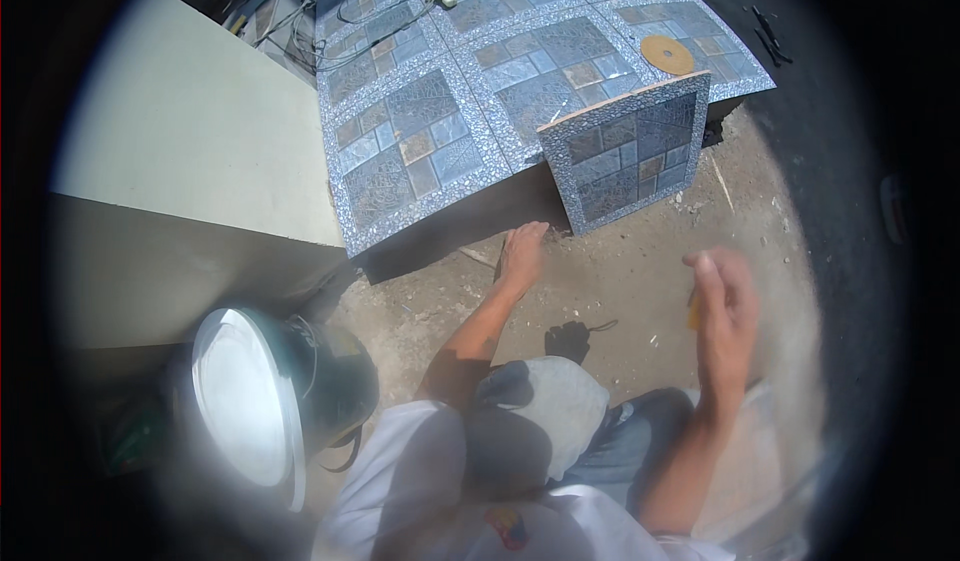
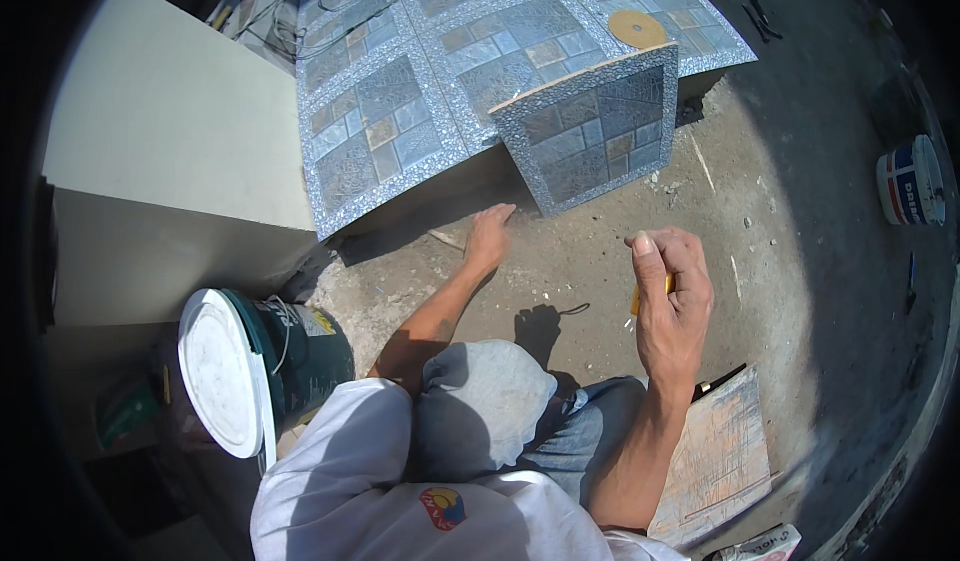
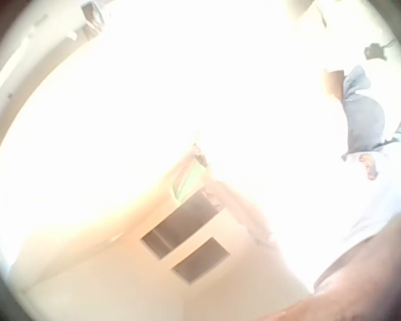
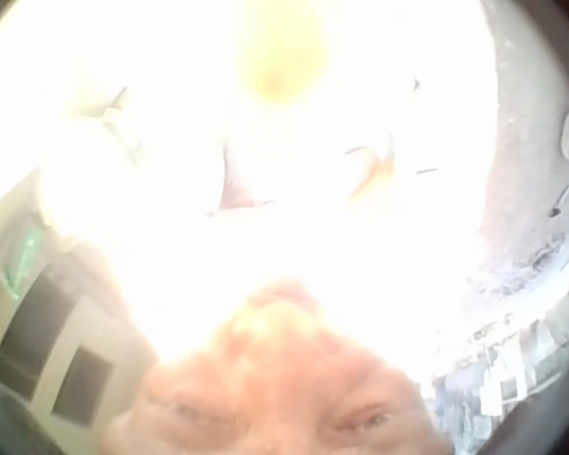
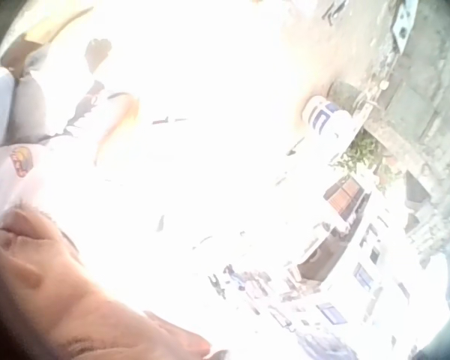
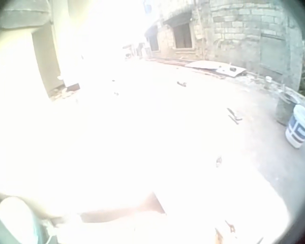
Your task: Measuring tiled surfaces and individual tiles using a yellow measuring tape and marking with a pencil.
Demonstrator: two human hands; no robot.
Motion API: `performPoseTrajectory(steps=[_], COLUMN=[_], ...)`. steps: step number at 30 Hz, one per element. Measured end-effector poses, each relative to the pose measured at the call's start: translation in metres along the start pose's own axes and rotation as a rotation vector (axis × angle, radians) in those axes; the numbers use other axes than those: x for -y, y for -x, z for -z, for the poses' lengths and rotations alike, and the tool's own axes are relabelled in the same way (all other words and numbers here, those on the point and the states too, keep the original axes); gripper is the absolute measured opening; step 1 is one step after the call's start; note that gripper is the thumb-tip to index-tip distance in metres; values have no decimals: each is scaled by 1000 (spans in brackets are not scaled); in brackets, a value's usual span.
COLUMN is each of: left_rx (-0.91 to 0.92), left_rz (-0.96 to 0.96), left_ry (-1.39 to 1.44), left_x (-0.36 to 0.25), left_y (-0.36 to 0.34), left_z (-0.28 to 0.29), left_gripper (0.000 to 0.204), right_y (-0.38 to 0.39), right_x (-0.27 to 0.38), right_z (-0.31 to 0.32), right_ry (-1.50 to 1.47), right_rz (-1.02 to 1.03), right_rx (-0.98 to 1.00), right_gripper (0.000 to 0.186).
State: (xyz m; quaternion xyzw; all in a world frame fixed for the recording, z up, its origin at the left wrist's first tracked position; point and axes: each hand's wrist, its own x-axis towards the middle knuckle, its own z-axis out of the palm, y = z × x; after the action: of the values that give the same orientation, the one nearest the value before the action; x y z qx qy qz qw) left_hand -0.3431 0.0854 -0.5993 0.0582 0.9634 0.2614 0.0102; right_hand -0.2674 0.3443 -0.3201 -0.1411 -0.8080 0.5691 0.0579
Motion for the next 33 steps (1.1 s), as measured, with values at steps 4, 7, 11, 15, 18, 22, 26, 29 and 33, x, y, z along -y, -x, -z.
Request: performPoseTrajectory(steps=[4,7,11,15,18,22,26,29,33], left_rx=[-305,-497,-474,-118,-59,121,25,172,-122], left_rz=[696,1230,958,350,206,55,109,-77,321], left_ry=[523,1014,727,412,-58,-188,-183,-105,-379], left_x=[-26,-27,13,-58,-8,66,69,51,47], left_y=[-14,-65,-63,-38,-6,40,57,60,60], left_z=[24,54,3,-13,13,49,56,55,32], left_gripper=[35,37,36,33,30,31,33,36,34], right_y=[3,1,-3,-7,-6,-3,-7,-6,3], right_x=[-1,0,4,-13,-11,-7,-10,-5,-4], right_z=[1,2,-22,-1,9,13,-1,-1,0], right_ry=[33,-9,-79,25,6,-14,-25,-5,16], right_rz=[49,4,-24,-12,-17,-47,-32,2,45], right_rx=[21,-6,51,51,-8,-31,18,58,64], right_gripper=[29,30,28,27,28,27,25,24,23])
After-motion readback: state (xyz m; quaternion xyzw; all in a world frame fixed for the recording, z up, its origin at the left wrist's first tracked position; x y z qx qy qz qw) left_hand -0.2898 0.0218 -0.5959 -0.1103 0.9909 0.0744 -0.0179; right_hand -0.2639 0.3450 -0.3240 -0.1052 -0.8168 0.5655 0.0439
